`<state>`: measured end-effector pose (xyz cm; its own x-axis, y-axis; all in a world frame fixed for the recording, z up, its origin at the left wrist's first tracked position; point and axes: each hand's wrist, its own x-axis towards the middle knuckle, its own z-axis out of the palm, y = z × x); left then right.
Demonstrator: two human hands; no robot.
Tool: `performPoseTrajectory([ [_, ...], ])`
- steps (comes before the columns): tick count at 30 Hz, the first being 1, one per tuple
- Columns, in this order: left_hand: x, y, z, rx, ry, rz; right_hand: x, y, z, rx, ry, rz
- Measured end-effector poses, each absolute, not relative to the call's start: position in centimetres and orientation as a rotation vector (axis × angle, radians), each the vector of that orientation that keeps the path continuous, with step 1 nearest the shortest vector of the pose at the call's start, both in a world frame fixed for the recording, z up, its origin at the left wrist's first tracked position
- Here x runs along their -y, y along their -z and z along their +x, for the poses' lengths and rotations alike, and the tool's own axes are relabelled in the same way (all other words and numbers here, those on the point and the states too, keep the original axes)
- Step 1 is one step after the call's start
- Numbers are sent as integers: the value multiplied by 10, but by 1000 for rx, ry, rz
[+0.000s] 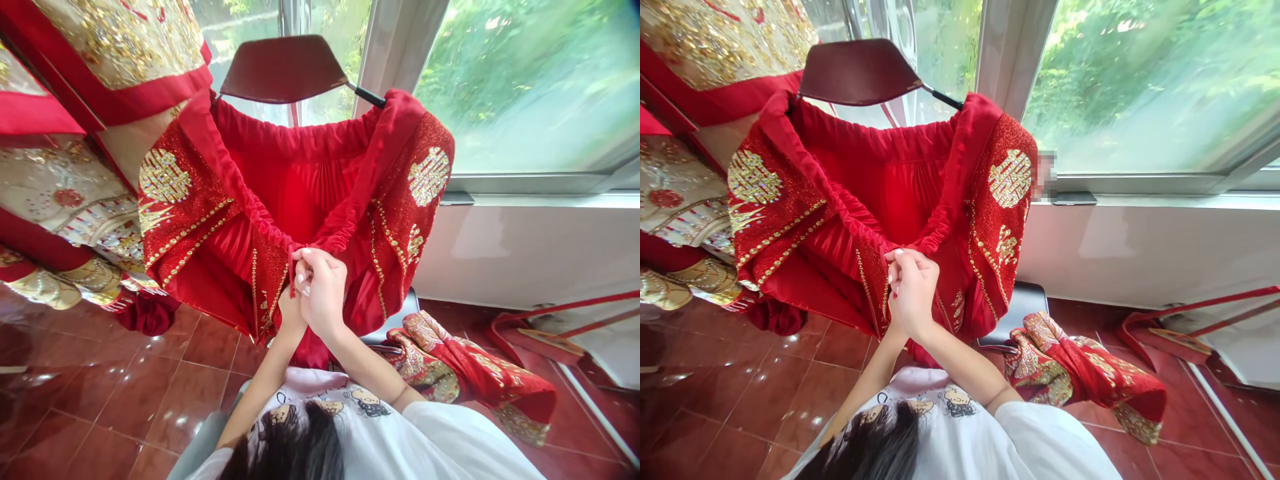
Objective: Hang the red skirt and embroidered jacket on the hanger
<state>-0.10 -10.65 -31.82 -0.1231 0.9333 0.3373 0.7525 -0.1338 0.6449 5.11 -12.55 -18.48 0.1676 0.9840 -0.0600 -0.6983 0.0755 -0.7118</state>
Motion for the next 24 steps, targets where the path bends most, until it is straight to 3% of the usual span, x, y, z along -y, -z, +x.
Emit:
performPoseTrajectory([
  [5, 110, 309, -8, -1944, -997, 1829, 118, 207, 47, 672, -1283, -731],
  [11, 135, 272, -29, -1641, -972, 1777, 126, 218, 71, 1074, -1259, -801],
  [15, 158, 234, -45, -1567, -1151, 1608, 136, 217, 90, 1219, -794, -1005],
  [19, 155, 199, -44, -1752, -1485, 1759, 120, 219, 96, 1242, -342, -1244],
  [24, 125, 169, -32, -2246, -1290, 1910, 96, 214, 99, 1372, -409, -1272],
])
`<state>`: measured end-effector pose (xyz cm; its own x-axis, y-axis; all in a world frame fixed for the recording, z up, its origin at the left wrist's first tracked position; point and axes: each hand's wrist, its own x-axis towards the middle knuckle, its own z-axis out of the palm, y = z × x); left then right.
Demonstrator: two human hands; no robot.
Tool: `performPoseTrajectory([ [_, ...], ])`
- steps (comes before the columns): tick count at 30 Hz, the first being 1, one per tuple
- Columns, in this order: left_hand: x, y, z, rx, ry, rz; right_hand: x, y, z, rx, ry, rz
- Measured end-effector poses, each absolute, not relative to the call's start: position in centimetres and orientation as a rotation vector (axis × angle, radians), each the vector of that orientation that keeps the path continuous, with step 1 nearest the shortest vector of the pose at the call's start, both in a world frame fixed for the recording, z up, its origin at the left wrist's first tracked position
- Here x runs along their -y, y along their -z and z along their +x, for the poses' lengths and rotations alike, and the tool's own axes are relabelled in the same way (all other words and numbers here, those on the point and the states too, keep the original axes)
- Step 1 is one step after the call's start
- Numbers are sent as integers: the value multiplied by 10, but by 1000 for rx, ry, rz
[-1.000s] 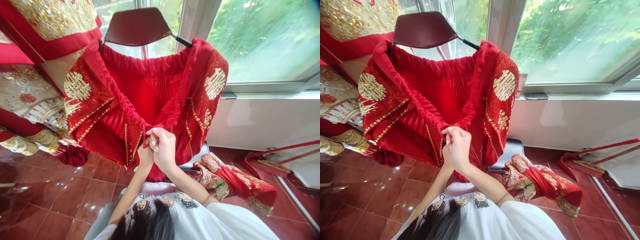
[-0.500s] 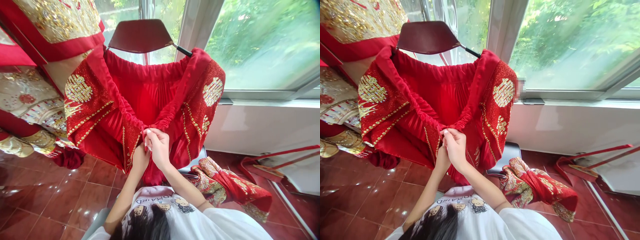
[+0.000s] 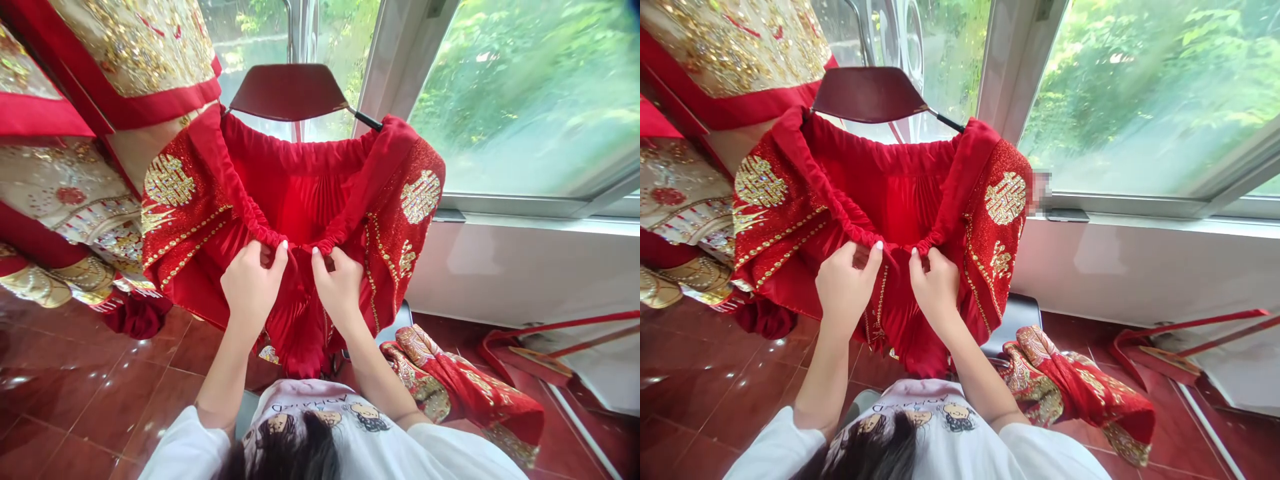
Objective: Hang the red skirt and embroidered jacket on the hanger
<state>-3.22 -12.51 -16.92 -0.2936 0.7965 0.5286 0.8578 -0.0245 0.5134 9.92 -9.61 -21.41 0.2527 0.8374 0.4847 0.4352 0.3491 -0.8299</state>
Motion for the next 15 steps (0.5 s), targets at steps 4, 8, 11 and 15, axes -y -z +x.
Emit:
performPoseTrajectory([
  [4, 115, 137, -30, 1892, 1309, -2135, 93, 180, 110, 1539, -466, -1063],
  [8, 104, 111, -26, 1498, 1566, -2357, 90, 143, 114, 1620, -431, -871],
  [11, 95, 114, -27, 1435, 1661, -2461, 84, 141, 112, 1669, -415, -835],
  [15, 90, 132, -38, 1542, 1591, -2559, 78, 157, 110, 1778, -541, -829],
])
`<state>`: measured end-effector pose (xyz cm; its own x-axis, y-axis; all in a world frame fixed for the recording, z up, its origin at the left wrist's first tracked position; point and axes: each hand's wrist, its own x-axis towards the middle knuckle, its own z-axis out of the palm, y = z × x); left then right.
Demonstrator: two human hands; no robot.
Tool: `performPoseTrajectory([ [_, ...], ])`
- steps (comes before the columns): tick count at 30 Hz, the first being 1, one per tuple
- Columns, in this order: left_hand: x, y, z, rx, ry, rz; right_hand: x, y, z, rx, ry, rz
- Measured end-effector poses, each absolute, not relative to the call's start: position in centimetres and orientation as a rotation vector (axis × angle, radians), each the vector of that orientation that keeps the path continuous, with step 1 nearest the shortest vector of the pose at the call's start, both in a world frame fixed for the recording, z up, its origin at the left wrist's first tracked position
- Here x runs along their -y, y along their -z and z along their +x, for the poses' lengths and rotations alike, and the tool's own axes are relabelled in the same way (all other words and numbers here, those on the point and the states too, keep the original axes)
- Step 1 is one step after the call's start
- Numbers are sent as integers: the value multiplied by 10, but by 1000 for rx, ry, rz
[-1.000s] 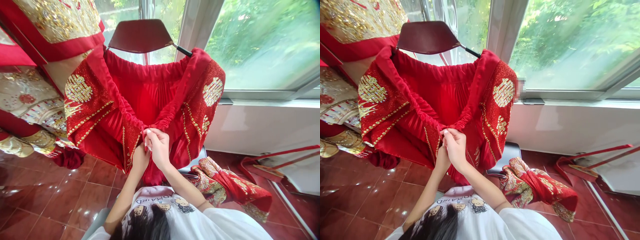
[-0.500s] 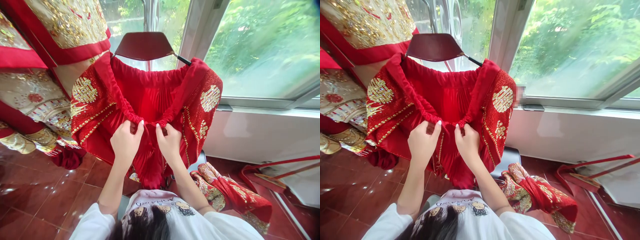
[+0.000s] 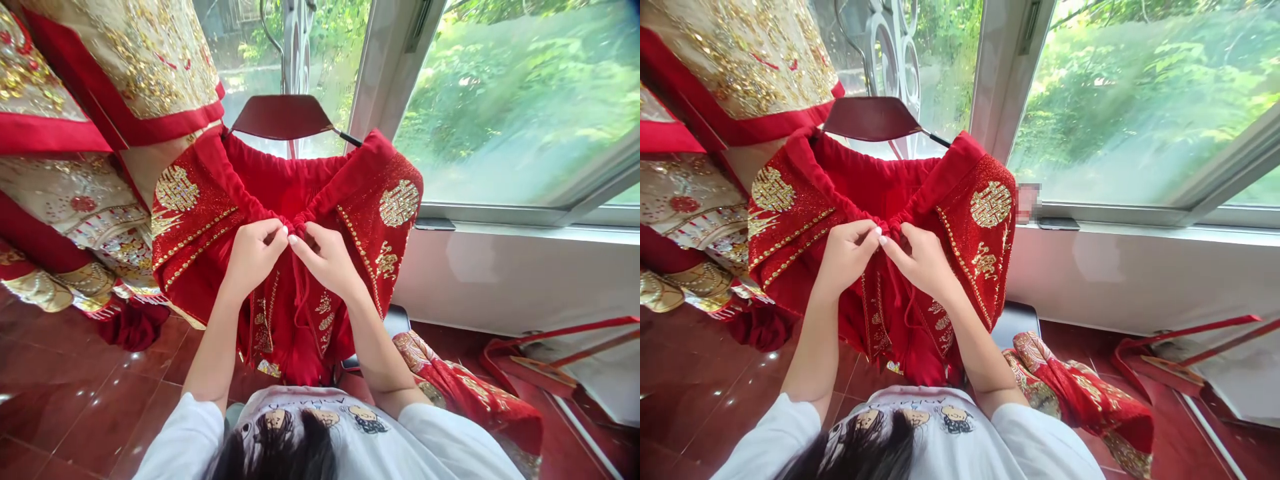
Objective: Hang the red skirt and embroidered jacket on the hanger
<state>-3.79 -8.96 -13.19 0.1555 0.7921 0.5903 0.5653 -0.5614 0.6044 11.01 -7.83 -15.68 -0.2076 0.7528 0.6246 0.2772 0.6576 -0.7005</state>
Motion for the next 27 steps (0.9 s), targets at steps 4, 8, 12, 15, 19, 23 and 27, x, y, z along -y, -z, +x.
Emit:
performPoseTrajectory([
  [4, 98, 140, -43, -1353, -1343, 2164, 77, 161, 108, 1787, -599, -771],
  [8, 118, 160, -36, -1585, -1419, 2115, 77, 159, 106, 1740, -587, -774],
  [12, 132, 201, -23, -1796, -1641, 2103, 79, 162, 105, 1723, -603, -783],
  [15, 135, 225, -13, -1831, -2003, 2126, 83, 164, 104, 1711, -612, -789],
  [19, 139, 236, -7, -1908, -1991, 2235, 88, 166, 101, 1677, -598, -799],
  [23, 138, 238, -12, -2012, -1796, 2205, 93, 166, 100, 1698, -547, -822],
  [27, 138, 233, -16, -1987, -1927, 2196, 96, 167, 101, 1698, -489, -840],
])
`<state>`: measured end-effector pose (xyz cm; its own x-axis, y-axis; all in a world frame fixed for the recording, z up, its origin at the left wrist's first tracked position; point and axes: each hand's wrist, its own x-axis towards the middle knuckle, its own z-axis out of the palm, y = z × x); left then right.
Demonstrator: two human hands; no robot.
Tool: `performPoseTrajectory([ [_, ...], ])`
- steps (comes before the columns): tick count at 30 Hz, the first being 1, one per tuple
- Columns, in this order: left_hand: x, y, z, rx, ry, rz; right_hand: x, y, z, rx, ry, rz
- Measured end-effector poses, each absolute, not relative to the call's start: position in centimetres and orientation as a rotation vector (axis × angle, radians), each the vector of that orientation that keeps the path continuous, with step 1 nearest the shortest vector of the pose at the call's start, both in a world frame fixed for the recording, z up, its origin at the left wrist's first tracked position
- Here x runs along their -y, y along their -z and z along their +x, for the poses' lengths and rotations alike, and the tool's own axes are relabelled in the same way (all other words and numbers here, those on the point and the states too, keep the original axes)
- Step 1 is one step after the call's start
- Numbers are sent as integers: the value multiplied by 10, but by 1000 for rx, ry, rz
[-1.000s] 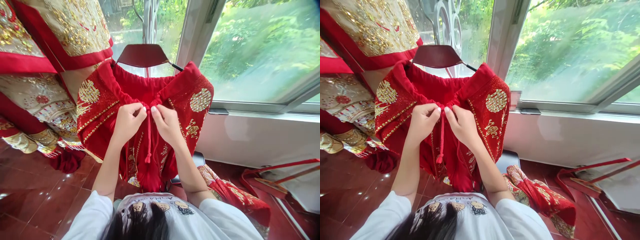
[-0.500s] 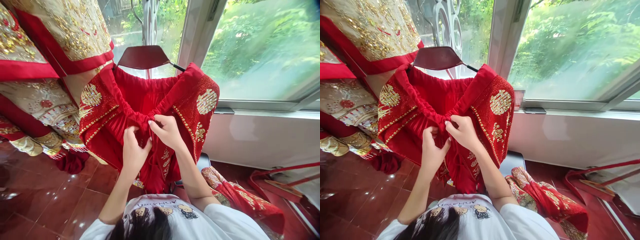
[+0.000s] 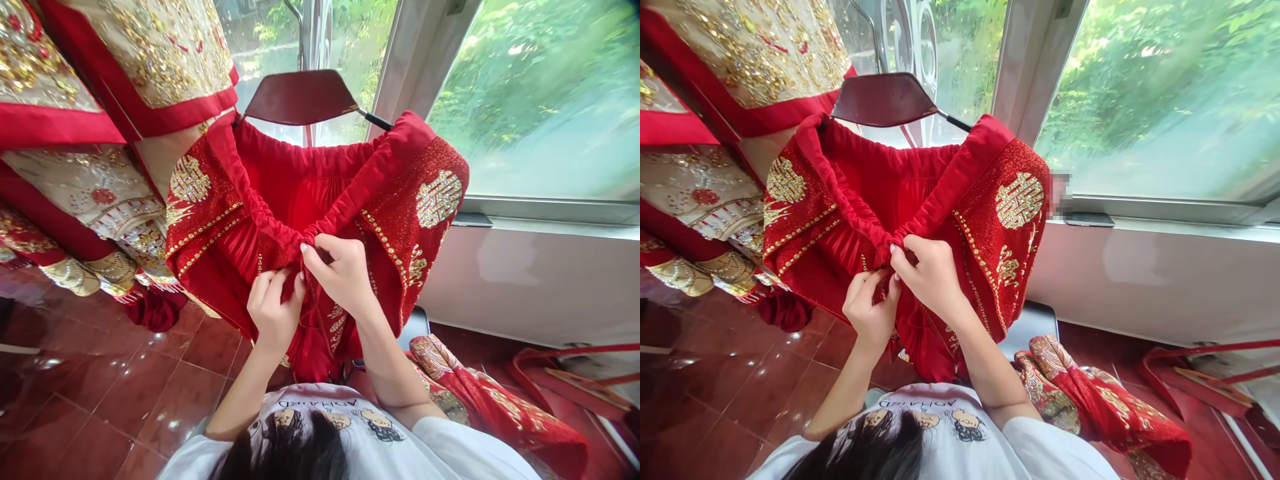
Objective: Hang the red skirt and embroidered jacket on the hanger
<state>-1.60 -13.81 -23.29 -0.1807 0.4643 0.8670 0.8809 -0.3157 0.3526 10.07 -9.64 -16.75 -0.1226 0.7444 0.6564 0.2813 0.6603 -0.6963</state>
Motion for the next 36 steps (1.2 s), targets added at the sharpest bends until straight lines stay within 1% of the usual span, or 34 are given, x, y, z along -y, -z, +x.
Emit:
performPoseTrajectory([
  [4, 138, 222, -14, 1565, 1759, -1743, 98, 169, 103, 1725, -469, -834],
  [7, 133, 210, -16, 1637, 2112, -2006, 97, 169, 106, 1790, -446, -832],
  [9, 129, 197, -21, 1612, 2234, -2151, 95, 168, 110, 1859, -414, -825],
  [11, 128, 177, -29, 1517, 2113, -2158, 93, 166, 114, 1928, -389, -803],
  [14, 128, 140, -41, 1312, 1522, -2204, 90, 164, 119, 1988, -390, -769],
  [16, 126, 120, -48, 1253, 1099, -2421, 89, 164, 121, 1996, -408, -751],
  [17, 124, 112, -51, 1249, 934, -2551, 88, 165, 121, 1993, -419, -745],
  [19, 117, 104, -58, 1262, 731, -2740, 88, 166, 123, 1981, -435, -738],
  [21, 110, 101, -66, 1274, 674, -2777, 86, 168, 124, 1973, -444, -739],
  [26, 101, 99, -76, 1238, 757, -2714, 82, 174, 124, 1941, -448, -718],
  [31, 97, 97, -70, 1264, 813, -2836, 81, 175, 123, 1883, -492, -655],
  [33, 93, 94, -67, 1235, 790, -2927, 82, 172, 123, 1891, -519, -626],
  [36, 88, 85, -65, 1115, 644, -3055, 82, 168, 125, 1919, -541, -533],
])
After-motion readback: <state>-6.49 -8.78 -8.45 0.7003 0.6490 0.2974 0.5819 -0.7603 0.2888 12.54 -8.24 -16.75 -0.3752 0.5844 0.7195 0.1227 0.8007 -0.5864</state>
